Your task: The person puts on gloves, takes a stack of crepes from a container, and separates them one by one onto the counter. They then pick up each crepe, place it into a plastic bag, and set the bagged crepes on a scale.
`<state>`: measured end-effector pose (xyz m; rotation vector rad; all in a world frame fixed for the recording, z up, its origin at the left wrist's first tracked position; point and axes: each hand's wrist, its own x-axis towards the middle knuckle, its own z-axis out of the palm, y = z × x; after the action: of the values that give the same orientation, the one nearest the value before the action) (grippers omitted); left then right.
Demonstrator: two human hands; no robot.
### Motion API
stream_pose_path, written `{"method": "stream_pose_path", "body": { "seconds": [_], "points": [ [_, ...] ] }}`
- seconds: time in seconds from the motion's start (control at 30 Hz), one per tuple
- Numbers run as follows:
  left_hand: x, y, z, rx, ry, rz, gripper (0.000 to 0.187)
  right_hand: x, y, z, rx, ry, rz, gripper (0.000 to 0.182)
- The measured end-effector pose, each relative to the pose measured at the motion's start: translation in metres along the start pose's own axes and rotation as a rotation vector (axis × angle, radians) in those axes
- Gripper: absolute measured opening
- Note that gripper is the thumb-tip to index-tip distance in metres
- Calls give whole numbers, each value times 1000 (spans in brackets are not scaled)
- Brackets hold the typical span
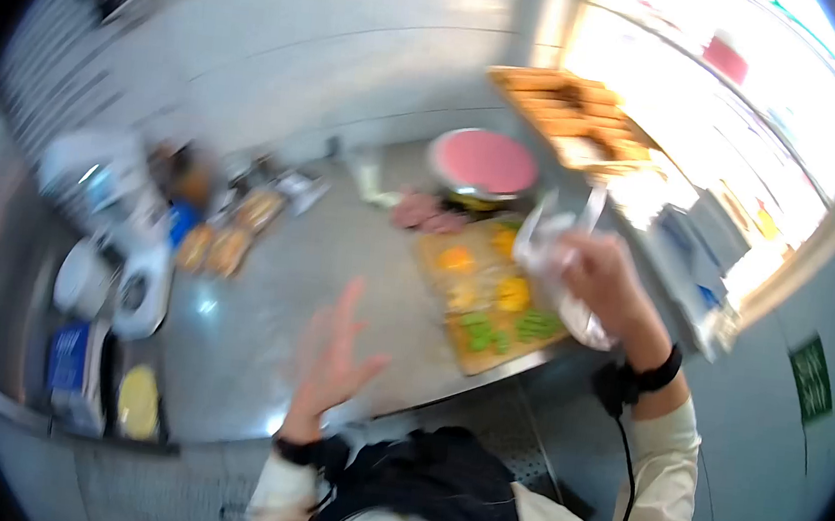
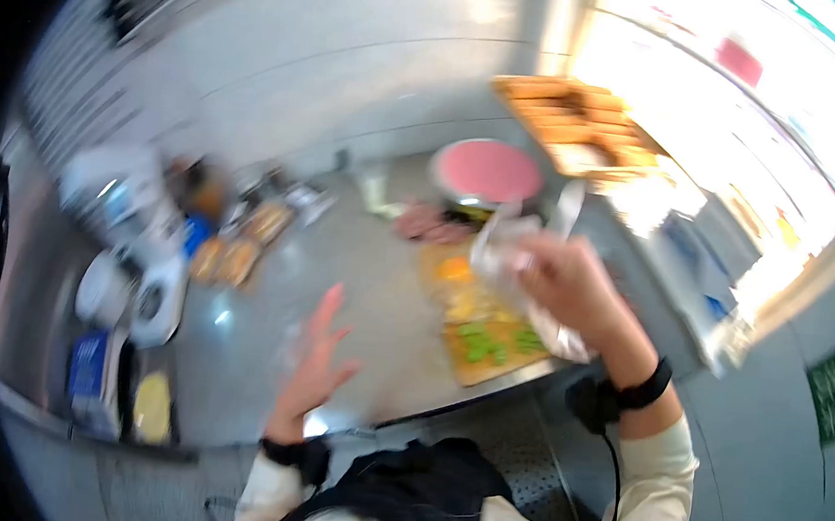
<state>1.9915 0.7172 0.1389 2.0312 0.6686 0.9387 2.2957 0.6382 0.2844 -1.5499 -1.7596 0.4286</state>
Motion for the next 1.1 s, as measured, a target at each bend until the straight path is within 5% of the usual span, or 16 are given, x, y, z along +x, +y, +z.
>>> {"method": "stream_pose_path", "body": {
  "seconds": [0.03,0.1,0.17,0.2,0.33,0.4,0.43,0.53,0.77,0.93,1.1],
  "points": [
    [5,4,3,3,1,93,98,3,10,40,85,-224,-133,12],
    [9,28,7,182,81,216,88,3,10,108,139,-403,-326,7],
    [3,34,3,97,-66,104,76,-2,2,147,173,-499,-298,7],
    [-1,35,2,-22,-224,4,65,-3,-5,157,227,-495,-275,8],
    [-33,17,4,-22,-25,-140,39,-5,9,177,447,-285,-241,16],
    [-48,12,-3,-338,-14,-463,23,-2,15,169,529,-302,-61,20],
    [-56,9,-4,-348,-22,-480,23,-1,18,165,599,-307,100,23],
    [-64,3,-11,-649,146,-346,5,0,35,164,869,-327,162,27],
    [-60,2,-1,-785,316,-483,9,-14,42,164,903,-355,195,25],
    [-59,-6,-3,-708,460,-497,13,-25,60,158,762,-643,76,27],
    [-61,-7,-8,-736,547,-507,13,-44,72,166,1032,-510,214,24]
  ]
}}
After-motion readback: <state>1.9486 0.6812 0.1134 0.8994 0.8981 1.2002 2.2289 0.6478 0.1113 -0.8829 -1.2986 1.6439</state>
